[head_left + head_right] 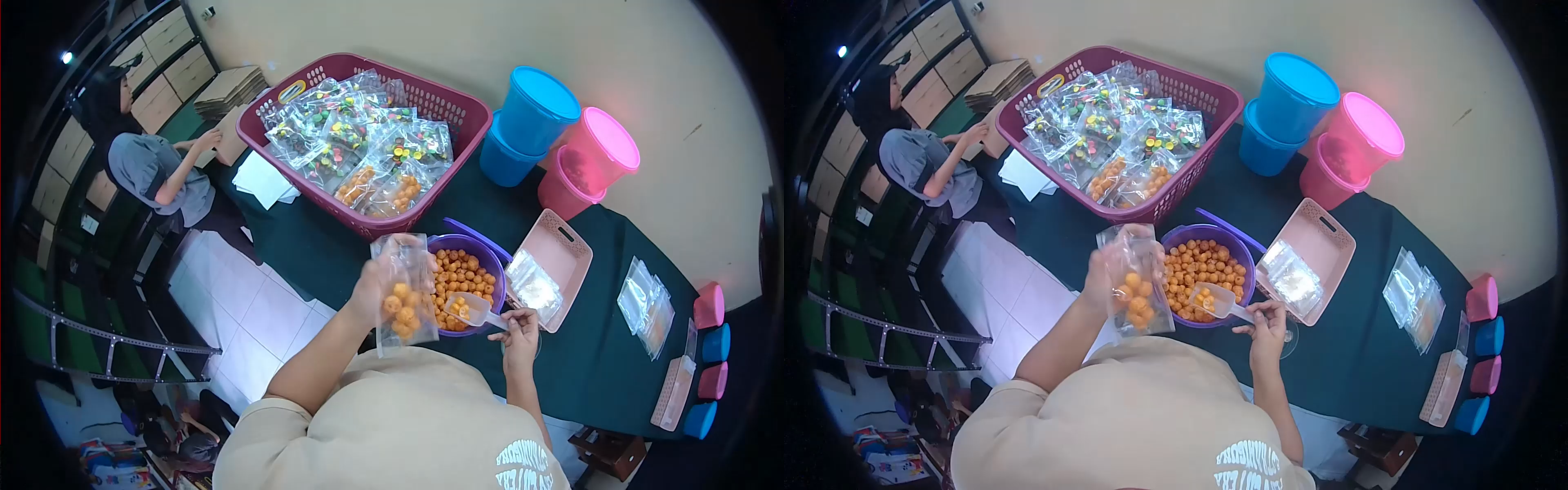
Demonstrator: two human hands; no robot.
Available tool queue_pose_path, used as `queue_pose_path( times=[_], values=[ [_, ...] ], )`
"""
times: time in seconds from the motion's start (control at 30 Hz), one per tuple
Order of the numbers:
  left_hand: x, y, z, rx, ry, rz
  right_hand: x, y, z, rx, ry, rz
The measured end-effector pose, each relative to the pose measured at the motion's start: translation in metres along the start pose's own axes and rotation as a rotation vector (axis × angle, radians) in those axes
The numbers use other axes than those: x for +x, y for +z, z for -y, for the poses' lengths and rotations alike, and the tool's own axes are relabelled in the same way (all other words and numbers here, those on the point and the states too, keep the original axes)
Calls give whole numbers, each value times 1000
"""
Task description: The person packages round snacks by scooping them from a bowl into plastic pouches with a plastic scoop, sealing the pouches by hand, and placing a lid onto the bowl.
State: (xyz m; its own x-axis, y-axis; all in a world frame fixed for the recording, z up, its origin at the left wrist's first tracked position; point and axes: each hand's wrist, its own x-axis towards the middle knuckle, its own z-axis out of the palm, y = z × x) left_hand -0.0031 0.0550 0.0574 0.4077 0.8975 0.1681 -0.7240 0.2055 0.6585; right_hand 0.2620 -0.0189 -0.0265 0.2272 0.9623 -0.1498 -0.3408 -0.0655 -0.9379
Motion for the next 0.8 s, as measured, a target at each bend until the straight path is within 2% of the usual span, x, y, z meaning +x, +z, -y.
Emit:
queue_pose_path(
  times=[0.03,0.1,0.13,0.37,0.43,0.5,0.8],
  values=[
    [1,2,-1,3,-9,7,0,1,3,6,-30,-29],
    [1,5,-4,1246,185,-13,2,2,13,7,-101,-50],
    [5,2,-4,1427,272,93,1,2,19,-2,-169,-60],
    [11,-2,3,1690,-8,236,2,19,58,-6,-296,-127],
    [14,-4,2,1662,-72,271,0,30,66,-12,-323,-174],
    [17,-7,-1,1658,-127,287,-1,38,68,-2,-362,-122],
    [31,-18,-10,1545,-121,419,-2,62,60,-69,-387,-222]
  ],
)
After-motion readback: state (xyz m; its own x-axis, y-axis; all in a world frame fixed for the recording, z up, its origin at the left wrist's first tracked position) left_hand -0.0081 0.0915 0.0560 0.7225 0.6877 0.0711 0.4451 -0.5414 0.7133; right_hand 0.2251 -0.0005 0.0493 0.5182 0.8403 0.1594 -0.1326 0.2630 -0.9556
